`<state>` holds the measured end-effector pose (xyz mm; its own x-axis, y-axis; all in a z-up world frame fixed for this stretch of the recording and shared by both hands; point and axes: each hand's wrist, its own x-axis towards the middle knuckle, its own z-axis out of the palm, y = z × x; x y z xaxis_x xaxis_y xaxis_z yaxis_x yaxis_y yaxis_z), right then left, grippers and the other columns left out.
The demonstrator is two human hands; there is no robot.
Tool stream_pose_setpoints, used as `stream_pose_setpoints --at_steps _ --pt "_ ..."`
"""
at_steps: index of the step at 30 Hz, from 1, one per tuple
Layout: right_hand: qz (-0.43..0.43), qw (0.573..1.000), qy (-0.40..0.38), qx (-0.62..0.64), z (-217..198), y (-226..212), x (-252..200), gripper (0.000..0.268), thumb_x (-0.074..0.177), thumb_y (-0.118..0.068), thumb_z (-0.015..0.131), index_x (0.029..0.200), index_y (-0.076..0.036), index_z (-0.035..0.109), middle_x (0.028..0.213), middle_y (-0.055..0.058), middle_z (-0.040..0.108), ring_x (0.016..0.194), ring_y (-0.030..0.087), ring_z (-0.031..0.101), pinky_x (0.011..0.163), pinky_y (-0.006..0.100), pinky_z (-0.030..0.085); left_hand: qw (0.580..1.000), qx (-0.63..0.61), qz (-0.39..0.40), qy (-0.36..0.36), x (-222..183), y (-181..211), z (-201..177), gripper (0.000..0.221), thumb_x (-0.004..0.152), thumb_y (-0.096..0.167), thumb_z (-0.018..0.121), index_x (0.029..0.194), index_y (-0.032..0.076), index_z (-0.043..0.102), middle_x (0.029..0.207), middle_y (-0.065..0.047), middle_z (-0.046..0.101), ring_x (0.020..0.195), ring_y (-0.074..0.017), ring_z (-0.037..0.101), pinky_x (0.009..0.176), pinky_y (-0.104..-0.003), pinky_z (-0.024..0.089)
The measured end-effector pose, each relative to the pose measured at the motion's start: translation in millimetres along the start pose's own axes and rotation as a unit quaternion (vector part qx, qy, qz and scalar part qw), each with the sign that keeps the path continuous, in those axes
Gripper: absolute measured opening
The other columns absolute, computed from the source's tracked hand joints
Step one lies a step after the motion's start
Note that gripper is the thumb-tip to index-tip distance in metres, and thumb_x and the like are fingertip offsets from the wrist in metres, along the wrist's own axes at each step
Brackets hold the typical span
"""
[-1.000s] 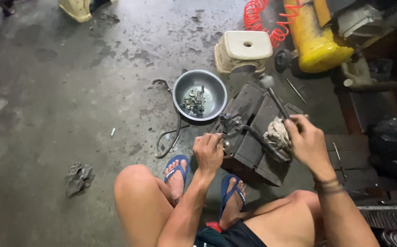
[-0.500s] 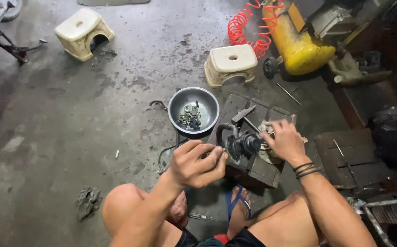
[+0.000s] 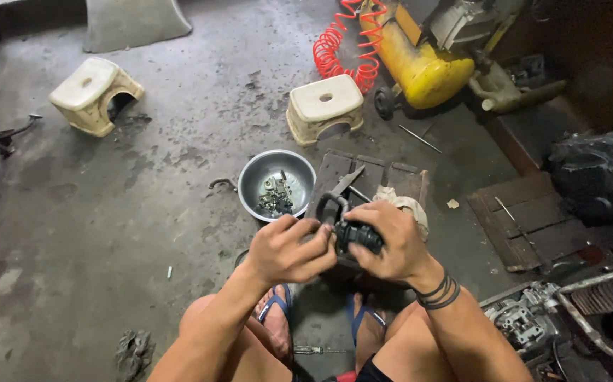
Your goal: The person sits on the floor and uses a hammer to tap a mechanical part resting on a wooden block. They repeatedly reposition the part and strike it with the hammer, then wipe the part with a cloth.
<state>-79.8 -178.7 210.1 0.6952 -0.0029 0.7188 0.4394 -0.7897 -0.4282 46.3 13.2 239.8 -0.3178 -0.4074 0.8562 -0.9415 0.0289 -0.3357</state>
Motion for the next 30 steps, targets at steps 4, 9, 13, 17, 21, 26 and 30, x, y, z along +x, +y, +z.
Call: stream_pose_setpoints --at_steps 4,9,13,17,21,26,30 --pt "0.068 0.996 0.018 0.053 0 -4 7 0.032 0.089 -0.025 0.069 0.113 -0.003 0.067 0.104 0.014 0.074 0.096 0.036 0.074 0.081 0.044 0.059 0.995 -0.015 -0.089 -0.035 -11 -7 19 0.017 0.099 0.010 0.056 0.086 0.011 0.067 0.084 -0.007 0.061 0.071 -0.0249 0.065 0.059 -0.033 0.051" --pt "0.027 0.991 0.121 0.044 0 2 14 0.018 0.091 -0.010 0.072 0.098 -0.001 0.058 0.099 0.014 0.073 0.099 0.039 0.075 0.085 0.046 0.059 0.875 -0.265 -0.376 -0.153 -10 6 34 0.037 0.072 0.017 0.075 0.108 0.010 0.068 0.092 -0.013 0.067 0.089 -0.0384 0.069 0.076 -0.047 0.055" --pt "-0.069 0.983 0.166 0.032 6 17 5 0.011 0.092 -0.006 0.068 0.094 0.001 0.060 0.091 0.015 0.069 0.090 0.043 0.075 0.079 0.051 0.063 0.800 -0.401 -0.373 -0.244 -1 14 30 0.037 0.074 0.029 0.072 0.090 0.000 0.055 0.077 -0.024 0.054 0.081 -0.0498 0.061 0.067 -0.057 0.046" --pt "-0.082 0.980 0.176 0.051 -3 19 4 0.019 0.096 -0.013 0.064 0.104 0.004 0.060 0.096 0.020 0.063 0.092 0.048 0.073 0.079 0.053 0.061 0.768 -0.467 -0.399 -0.180 4 28 36 0.037 0.090 0.036 0.064 0.073 0.008 0.047 0.060 -0.013 0.044 0.059 -0.0379 0.056 0.056 -0.038 0.047" --pt "-0.054 0.988 0.140 -0.041 -10 26 1 0.041 0.099 -0.039 0.061 0.105 0.001 0.067 0.100 0.016 0.065 0.094 0.041 0.072 0.081 0.048 0.060 0.879 -0.276 -0.337 -0.195 6 31 29 0.039 0.090 0.046 0.063 0.070 0.016 0.049 0.057 -0.004 0.047 0.053 -0.0275 0.059 0.049 -0.036 0.047" --pt "-0.031 0.983 0.139 -0.116 -1 37 -15 0.043 0.105 -0.043 0.045 0.096 -0.008 0.070 0.095 0.007 0.071 0.082 0.028 0.074 0.070 0.035 0.059 0.941 -0.119 -0.264 -0.173 10 43 25 0.031 0.081 0.047 0.065 0.070 0.020 0.053 0.060 0.001 0.049 0.050 -0.0201 0.057 0.048 -0.032 0.047" --pt "0.023 0.993 0.097 -0.063 -8 3 5 0.033 0.104 -0.025 0.042 0.103 0.003 0.059 0.103 0.026 0.070 0.094 0.039 0.074 0.084 0.043 0.060 0.952 -0.079 -0.213 -0.204 18 45 11 0.032 0.098 0.038 0.057 0.073 0.019 0.053 0.063 0.001 0.049 0.048 -0.0186 0.048 0.040 -0.033 0.032"
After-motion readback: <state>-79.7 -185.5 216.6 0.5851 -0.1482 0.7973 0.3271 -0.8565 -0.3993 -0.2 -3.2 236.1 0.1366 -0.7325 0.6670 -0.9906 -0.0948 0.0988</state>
